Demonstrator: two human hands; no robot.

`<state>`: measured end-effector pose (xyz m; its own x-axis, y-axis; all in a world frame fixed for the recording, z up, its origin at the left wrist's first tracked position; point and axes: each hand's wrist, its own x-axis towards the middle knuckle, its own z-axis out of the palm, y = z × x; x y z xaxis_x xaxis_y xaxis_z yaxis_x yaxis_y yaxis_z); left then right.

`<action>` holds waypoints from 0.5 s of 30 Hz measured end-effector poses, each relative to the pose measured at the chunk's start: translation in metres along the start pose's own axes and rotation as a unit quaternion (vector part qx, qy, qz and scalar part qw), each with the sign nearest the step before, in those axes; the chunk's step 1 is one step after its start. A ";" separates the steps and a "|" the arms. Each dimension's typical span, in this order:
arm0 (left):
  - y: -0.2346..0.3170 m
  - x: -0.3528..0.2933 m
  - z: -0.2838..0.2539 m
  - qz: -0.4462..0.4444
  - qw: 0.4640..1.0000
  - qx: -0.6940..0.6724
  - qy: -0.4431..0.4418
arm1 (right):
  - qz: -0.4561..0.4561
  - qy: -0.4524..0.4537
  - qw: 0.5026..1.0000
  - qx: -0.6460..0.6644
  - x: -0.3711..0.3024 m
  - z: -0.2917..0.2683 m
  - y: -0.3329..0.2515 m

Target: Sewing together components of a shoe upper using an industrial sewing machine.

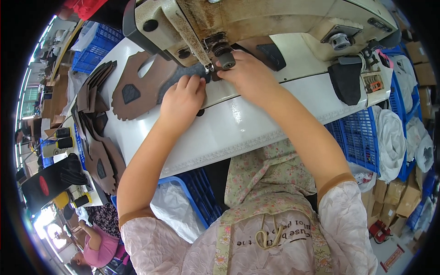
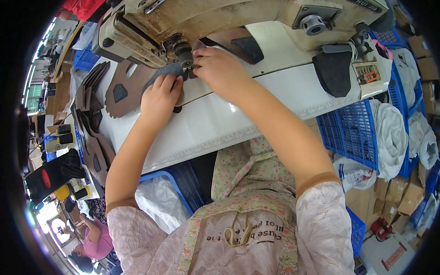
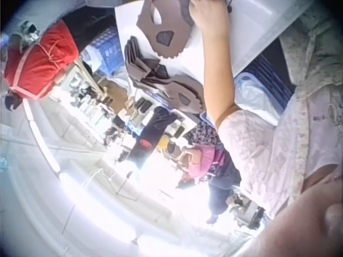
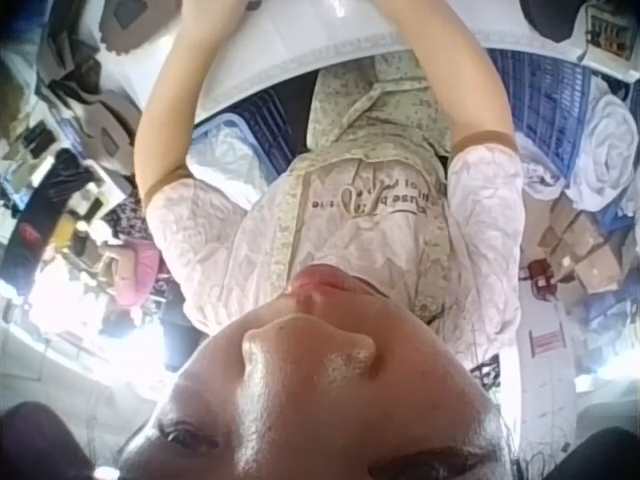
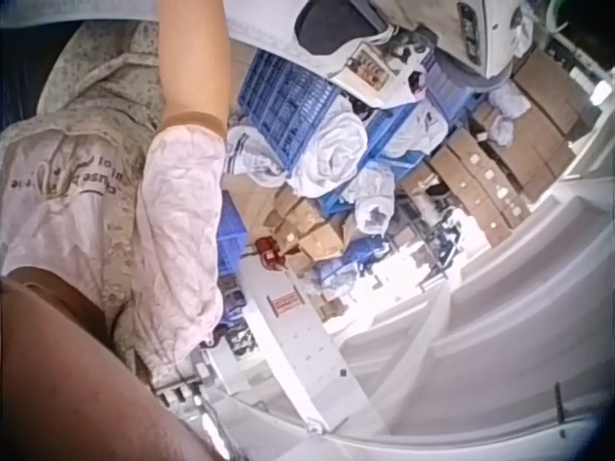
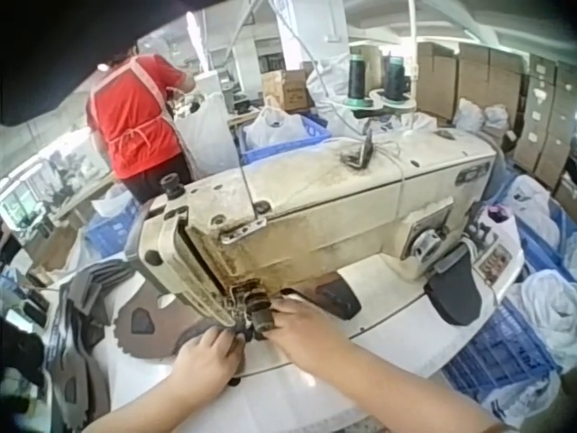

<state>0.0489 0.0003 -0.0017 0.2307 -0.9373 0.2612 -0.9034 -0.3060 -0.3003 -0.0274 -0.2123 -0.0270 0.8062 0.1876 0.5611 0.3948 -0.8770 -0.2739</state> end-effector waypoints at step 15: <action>0.003 0.006 0.003 -0.005 1.000 0.002 0.013 | -0.007 0.024 1.000 -0.007 -0.001 0.004 0.003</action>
<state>0.0488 -0.0069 -0.0041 0.2293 -0.9298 0.2878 -0.8998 -0.3153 -0.3016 -0.0256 -0.2130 -0.0317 0.7782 0.1787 0.6021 0.3990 -0.8810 -0.2542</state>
